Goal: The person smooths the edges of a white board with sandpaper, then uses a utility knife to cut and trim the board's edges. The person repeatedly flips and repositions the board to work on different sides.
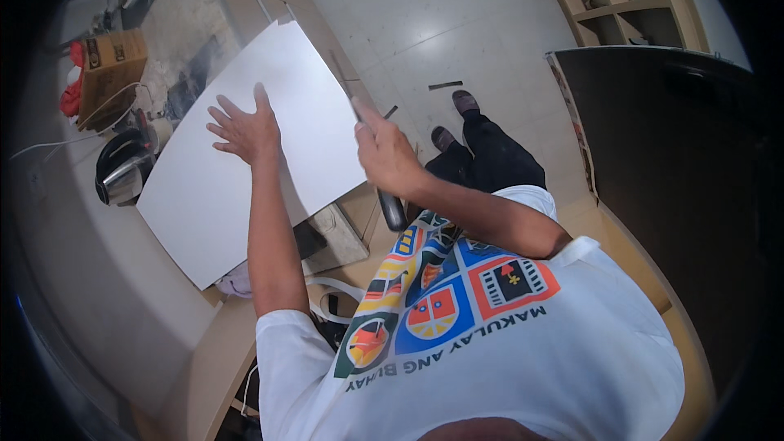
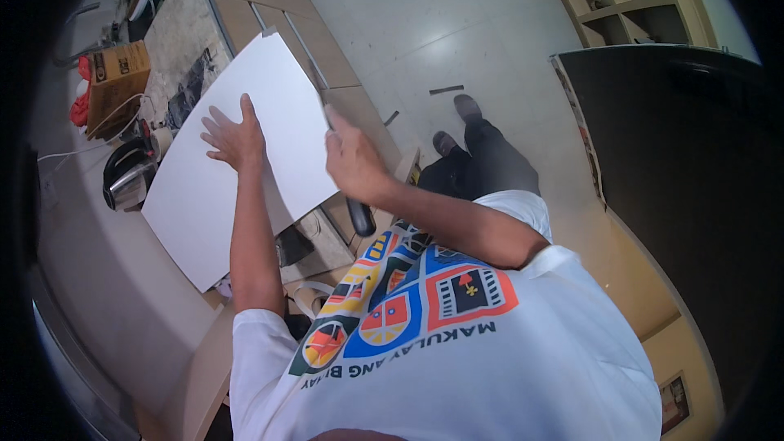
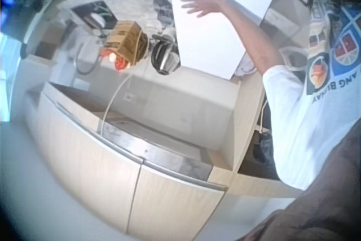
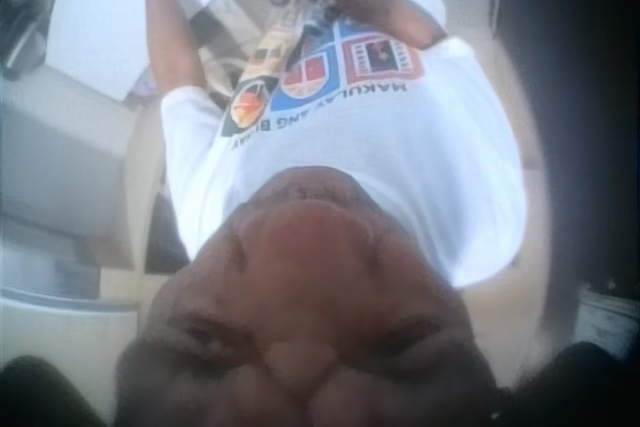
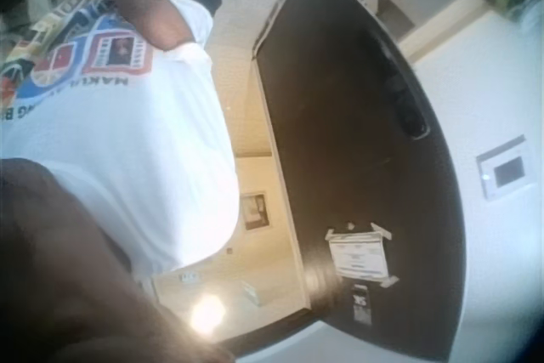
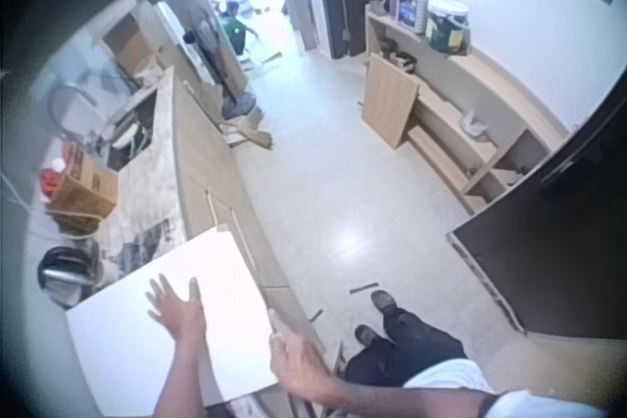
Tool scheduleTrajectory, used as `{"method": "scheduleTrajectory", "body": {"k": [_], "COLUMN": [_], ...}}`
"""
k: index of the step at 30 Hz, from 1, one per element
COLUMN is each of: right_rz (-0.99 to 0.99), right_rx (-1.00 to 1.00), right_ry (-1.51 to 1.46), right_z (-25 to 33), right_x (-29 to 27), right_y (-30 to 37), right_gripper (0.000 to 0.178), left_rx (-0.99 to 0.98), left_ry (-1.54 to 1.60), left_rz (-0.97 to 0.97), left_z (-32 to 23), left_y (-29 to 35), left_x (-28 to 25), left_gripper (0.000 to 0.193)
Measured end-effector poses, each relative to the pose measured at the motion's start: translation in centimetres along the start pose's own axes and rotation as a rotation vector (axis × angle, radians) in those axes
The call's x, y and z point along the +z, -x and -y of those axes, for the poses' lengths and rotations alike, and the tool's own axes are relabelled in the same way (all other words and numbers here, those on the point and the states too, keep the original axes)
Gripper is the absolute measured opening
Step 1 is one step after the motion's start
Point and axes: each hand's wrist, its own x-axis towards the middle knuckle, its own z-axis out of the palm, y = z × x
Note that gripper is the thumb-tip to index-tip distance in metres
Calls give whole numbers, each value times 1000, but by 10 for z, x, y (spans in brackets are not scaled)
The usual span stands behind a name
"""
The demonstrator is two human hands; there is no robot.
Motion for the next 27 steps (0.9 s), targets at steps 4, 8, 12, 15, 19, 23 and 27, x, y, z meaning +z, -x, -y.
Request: {"method": "scheduleTrajectory", "body": {"k": [4, 8, 12, 15, 19, 23, 27], "right_rz": [45, -11, -143, -157, -86, -55, -70], "right_rx": [132, -24, -155, -212, -186, -177, -228], "right_ry": [-74, 34, 24, 49, 42, 34, 149], "right_z": [-1, 1, -10, -1, 16, 31, 30], "right_x": [-7, -1, 6, -1, 11, 21, 18], "right_y": [-17, -7, -31, -72, -96, -103, -104], "right_gripper": [50, 50, 52, 53, 53, 53, 54], "left_rx": [4, 7, -7, -6, -4, -13, -5], "left_ry": [30, 32, 2, -2, 8, 7, 8], "left_rz": [-29, -30, -1, -3, -4, 3, 9], "left_z": [-6, -6, -6, -2, -1, -4, -4], "left_y": [-6, -9, -6, -7, -6, -5, -1], "left_x": [7, 9, 3, 7, 7, 6, 7], "left_gripper": [96, 96, 96, 96, 96, 96, 95]}}
